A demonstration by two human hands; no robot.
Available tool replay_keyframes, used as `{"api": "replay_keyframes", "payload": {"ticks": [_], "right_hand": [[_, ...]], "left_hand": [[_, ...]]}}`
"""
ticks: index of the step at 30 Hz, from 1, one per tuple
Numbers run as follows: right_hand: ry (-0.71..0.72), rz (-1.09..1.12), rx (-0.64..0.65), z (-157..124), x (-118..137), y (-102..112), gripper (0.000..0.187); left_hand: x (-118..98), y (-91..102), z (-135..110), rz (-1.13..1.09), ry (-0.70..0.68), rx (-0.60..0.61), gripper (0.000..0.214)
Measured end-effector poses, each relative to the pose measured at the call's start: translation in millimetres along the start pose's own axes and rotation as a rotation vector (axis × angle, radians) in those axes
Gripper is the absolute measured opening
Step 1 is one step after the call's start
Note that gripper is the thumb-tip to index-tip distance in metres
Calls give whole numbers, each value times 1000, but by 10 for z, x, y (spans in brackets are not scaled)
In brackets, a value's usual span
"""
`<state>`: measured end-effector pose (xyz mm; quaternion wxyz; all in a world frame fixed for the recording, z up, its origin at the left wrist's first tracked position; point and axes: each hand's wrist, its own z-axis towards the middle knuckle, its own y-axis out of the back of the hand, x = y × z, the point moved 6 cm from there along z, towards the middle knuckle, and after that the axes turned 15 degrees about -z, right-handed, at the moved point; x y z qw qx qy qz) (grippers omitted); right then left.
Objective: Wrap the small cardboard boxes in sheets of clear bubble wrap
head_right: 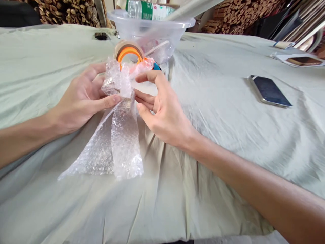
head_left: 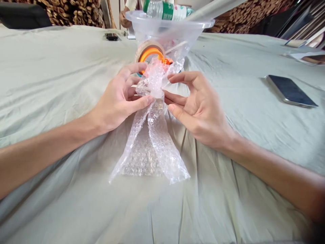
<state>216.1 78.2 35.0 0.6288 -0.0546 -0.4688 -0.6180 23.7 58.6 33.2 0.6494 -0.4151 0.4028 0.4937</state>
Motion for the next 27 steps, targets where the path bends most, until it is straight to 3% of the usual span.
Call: {"api": "replay_keyframes", "payload": {"ticks": [8,15,19,23,27], "right_hand": [[-25,-72,4,38,-56,2,58],[-159,197,63,56,-281,27,84],[-199,225,69,45,-274,21,62],[-80,138,77,63,-119,12,37],[29,-27,76,71,-7,37,33]], "left_hand": [[70,-25,81,-63,161,57,67],[125,-27,94,-76,254,122,51],[137,-56,72,-59,237,89,52],[123,-41,59,-31,204,48,61],[77,-20,50,0,135,30,58]]}}
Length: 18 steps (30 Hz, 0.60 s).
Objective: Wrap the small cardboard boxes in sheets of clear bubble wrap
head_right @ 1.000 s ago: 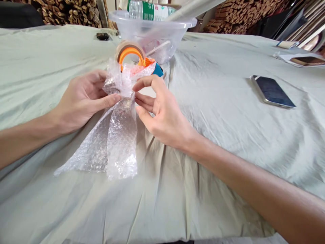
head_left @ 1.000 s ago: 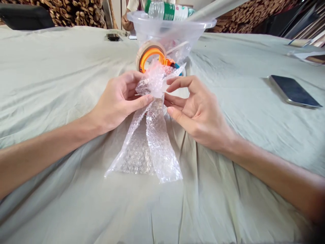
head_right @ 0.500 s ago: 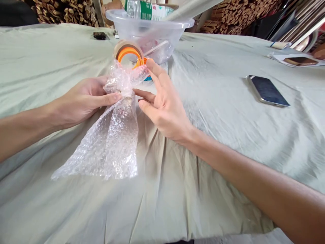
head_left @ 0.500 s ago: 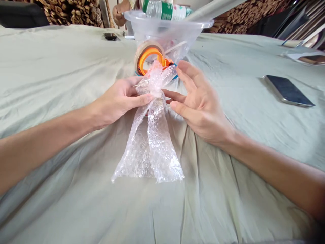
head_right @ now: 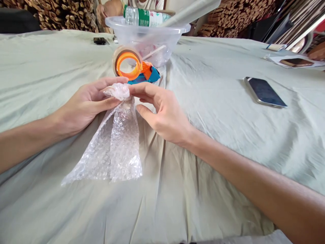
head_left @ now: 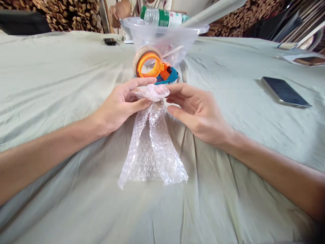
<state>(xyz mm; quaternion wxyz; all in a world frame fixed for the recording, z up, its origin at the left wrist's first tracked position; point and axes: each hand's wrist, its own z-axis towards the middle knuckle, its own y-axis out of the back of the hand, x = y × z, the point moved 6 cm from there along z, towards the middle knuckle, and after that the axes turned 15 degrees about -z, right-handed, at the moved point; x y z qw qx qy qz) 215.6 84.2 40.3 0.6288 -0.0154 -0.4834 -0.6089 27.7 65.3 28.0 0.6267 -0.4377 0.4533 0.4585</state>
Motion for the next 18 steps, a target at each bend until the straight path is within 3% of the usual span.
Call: {"api": "replay_keyframes", "payload": {"ticks": [8,12,15,18], "right_hand": [[168,-399,-24,-56,130,44,35],[206,-463,29,-75,147,17,35],[252,-509,39,-85,161,-6,35],[277,-588,15,-92,160,-13,38]], "left_hand": [[-141,-69,-146,260,-204,-124,17],[-224,-111,-206,492,-334,-141,2],[-305,-158,-241,759,-435,-101,14],[-326,-131,-277,868,-420,-13,28]]}}
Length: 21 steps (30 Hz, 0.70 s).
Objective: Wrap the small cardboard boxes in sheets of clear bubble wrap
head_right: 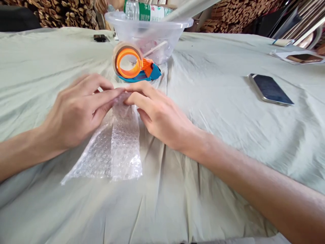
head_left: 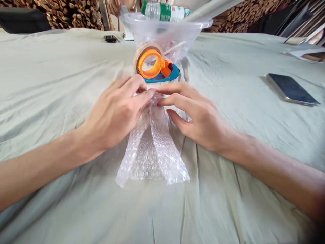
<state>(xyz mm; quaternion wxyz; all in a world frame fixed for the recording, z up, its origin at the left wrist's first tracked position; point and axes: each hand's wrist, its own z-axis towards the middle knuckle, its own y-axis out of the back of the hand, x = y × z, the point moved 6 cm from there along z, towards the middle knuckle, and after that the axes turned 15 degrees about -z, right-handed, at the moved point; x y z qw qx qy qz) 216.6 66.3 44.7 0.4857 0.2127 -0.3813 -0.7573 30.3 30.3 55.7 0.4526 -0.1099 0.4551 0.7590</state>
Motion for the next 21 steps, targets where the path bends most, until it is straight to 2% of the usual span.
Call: {"api": "replay_keyframes", "payload": {"ticks": [3,7,10,16,19,21], "right_hand": [[35,-42,-27,-16,3,7,43],[88,-84,35,-55,7,-20,52],[146,-136,61,-76,35,-48,54],[224,-264,-33,-8,94,-57,39],[195,-260,-11,30,66,-61,40],[188,-254,3,38,55,-56,42]], "left_hand": [[9,36,-96,17,-102,155,41],[89,87,-231,189,-186,262,58],[114,77,-253,274,-220,309,56],[47,43,-178,520,-296,227,45],[-49,23,-175,628,-500,112,36],[-92,-4,-192,647,-634,79,29]]}}
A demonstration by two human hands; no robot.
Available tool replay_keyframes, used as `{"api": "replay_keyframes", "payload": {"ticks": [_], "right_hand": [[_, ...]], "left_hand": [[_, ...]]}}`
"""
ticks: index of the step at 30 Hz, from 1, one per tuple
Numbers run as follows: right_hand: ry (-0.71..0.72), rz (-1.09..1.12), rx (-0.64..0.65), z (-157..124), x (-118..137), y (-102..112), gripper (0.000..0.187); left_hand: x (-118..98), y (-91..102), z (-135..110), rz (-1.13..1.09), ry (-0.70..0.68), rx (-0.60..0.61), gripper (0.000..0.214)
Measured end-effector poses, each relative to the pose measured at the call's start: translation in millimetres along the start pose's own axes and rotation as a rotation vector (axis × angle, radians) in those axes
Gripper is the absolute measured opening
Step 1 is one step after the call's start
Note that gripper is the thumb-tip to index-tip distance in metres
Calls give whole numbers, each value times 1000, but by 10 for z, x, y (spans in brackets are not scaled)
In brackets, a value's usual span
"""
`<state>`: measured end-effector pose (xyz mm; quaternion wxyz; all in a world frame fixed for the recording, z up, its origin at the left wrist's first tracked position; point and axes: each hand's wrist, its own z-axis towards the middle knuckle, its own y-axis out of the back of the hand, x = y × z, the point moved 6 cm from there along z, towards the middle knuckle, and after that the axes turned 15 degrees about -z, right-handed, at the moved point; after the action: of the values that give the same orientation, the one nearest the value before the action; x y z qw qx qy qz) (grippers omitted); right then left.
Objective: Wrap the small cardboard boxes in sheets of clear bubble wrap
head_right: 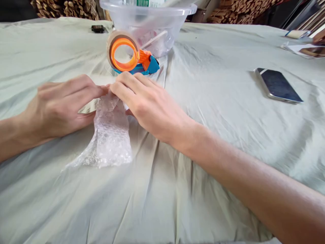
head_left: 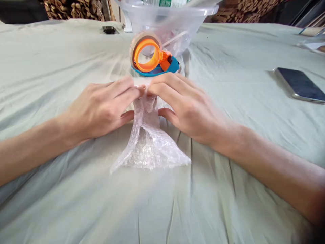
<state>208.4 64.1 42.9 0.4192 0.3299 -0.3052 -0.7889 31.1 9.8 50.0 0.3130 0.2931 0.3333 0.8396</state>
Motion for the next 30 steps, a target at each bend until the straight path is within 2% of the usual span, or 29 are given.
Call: {"api": "replay_keyframes", "payload": {"ticks": [2,6,11,13,17,20,23,30], "right_hand": [[6,8,10,1,3,7,41],[-29,27,-3,20,5,38,28],[-18,-26,-30,41,31,27,10],[-15,-56,-43,44,48,7,10],[-59,-102,-35,95,54,-7,14],[-93,-75,20,175,-1,14,12],[-99,1,85,242,-74,28,22],[-137,263,-49,241,-145,106,32]], "left_hand": [[-5,-14,9,1,-27,-19,26],[12,-28,37,4,9,-62,24],[67,-66,70,-122,130,-91,12],[94,-66,71,-188,177,-117,10],[119,-49,74,-292,184,-152,15],[142,-31,85,-369,172,-182,26],[153,-33,101,-407,174,-182,30],[217,-49,84,-511,208,-210,33]]}}
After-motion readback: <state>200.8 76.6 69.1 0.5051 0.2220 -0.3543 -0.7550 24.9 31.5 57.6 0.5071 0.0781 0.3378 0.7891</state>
